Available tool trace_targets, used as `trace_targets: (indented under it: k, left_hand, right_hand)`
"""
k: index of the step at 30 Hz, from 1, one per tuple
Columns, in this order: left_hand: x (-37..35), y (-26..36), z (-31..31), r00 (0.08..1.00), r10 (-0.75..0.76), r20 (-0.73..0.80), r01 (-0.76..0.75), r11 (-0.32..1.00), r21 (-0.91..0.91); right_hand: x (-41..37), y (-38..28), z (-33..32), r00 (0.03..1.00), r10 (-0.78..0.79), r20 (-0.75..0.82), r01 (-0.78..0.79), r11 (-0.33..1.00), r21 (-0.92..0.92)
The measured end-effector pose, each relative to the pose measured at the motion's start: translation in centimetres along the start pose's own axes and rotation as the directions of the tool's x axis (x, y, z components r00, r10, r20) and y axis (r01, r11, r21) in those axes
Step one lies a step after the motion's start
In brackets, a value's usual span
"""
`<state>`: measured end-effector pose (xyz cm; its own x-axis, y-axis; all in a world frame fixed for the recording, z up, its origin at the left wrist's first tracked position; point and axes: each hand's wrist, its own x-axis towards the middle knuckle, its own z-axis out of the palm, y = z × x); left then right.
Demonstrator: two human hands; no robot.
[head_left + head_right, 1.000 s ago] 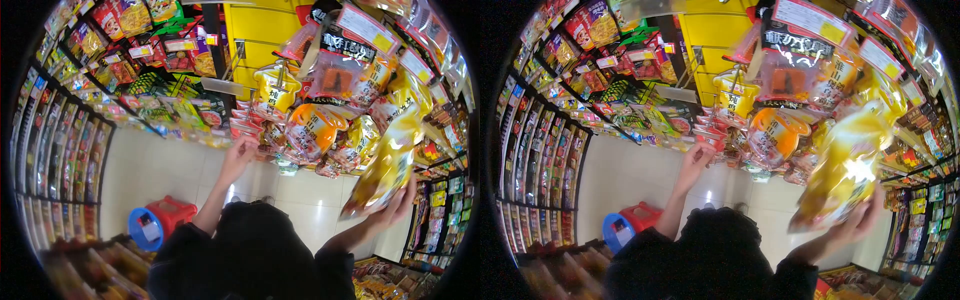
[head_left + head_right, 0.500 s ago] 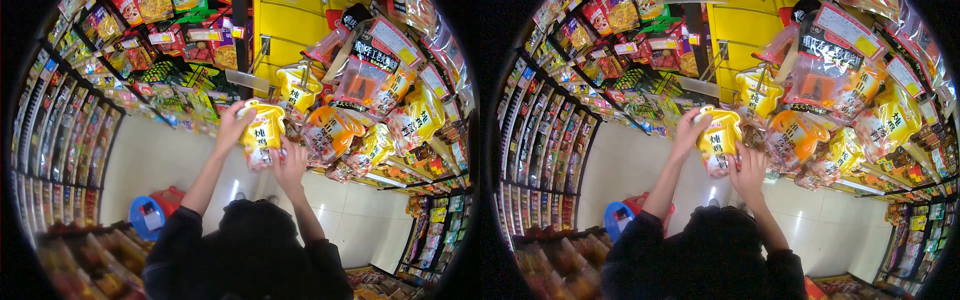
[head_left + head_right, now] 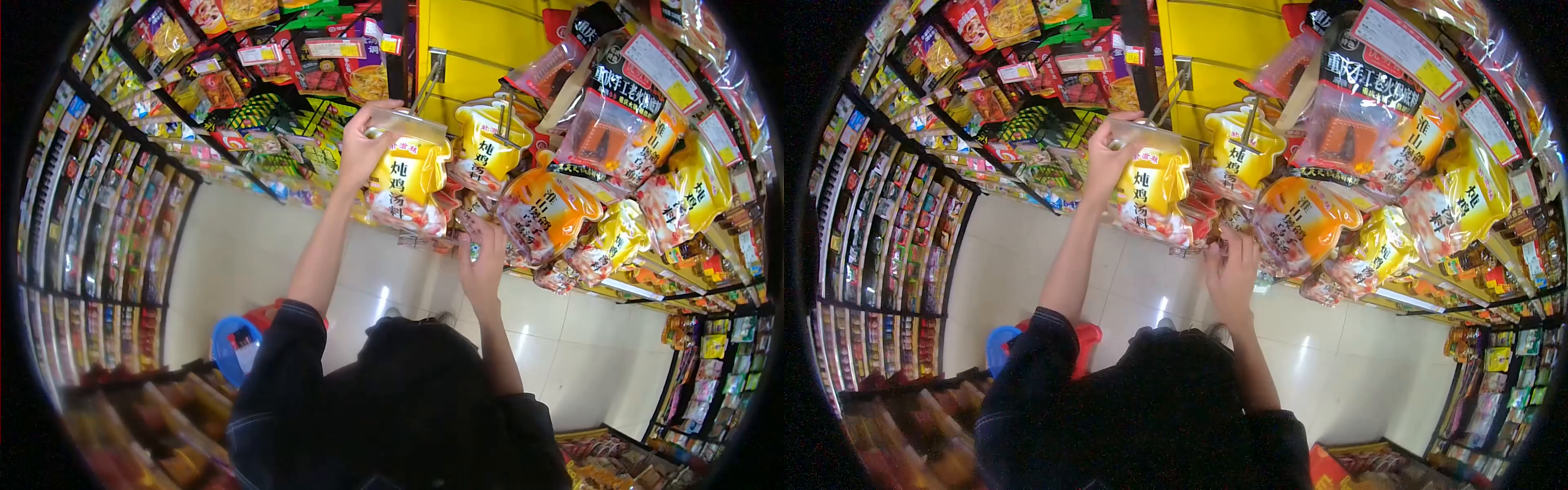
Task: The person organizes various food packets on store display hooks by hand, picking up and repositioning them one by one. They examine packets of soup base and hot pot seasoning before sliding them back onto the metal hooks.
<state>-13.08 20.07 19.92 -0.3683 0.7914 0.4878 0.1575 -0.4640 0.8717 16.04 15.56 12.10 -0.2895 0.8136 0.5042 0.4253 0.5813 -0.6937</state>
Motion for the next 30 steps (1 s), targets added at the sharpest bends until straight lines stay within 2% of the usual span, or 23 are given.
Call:
trace_targets:
  k: [2, 6, 9, 12, 18, 24, 27, 30]
  left_hand:
    - [0.4, 0.5, 0.6, 0.999, 0.028, -0.022, -0.029, 0.999, -0.016]
    - [1.1, 0.5, 0.3, 0.999, 0.014, 0.037, -0.016, 0.997, 0.076]
    - [1.5, -0.1, -0.1, 0.994, 0.073, 0.084, -0.082, 0.991, 0.107]
    - [1.4, 0.0, -0.1, 0.996, 0.039, 0.081, -0.047, 0.993, 0.108]
    - [0.5, 0.9, 1.0, 1.0, 0.005, 0.029, -0.009, 0.994, 0.111]
    - [0.3, 0.8, 1.8, 0.997, 0.075, -0.031, -0.072, 0.992, 0.103]
    - [0.2, 0.6, 2.0, 0.996, 0.059, -0.069, -0.051, 0.993, 0.11]
    - [0.0, 0.0, 2.1, 0.996, 0.019, -0.087, -0.007, 0.99, 0.139]
  right_hand:
    - [0.5, 0.2, -0.9, 1.0, -0.018, -0.022, 0.017, 0.999, -0.045]
    - [1.5, 0.1, -1.9, 0.994, -0.079, -0.081, 0.069, 0.991, -0.116]
    - [1.5, 0.7, -1.9, 0.995, -0.054, -0.083, 0.046, 0.995, -0.092]
    - [1.3, 0.8, -1.6, 0.991, -0.096, -0.088, 0.091, 0.994, -0.062]
    - [0.3, 0.8, -1.2, 0.999, 0.044, 0.01, -0.044, 0.999, -0.007]
    - [0.3, 1.0, -1.4, 0.999, 0.042, -0.008, -0.042, 0.999, 0.019]
    - [0.7, 0.5, -2.1, 0.992, 0.124, 0.032, -0.126, 0.988, 0.086]
    - [0.8, 1.7, -2.0, 1.0, 0.011, -0.018, -0.011, 1.0, 0.012]
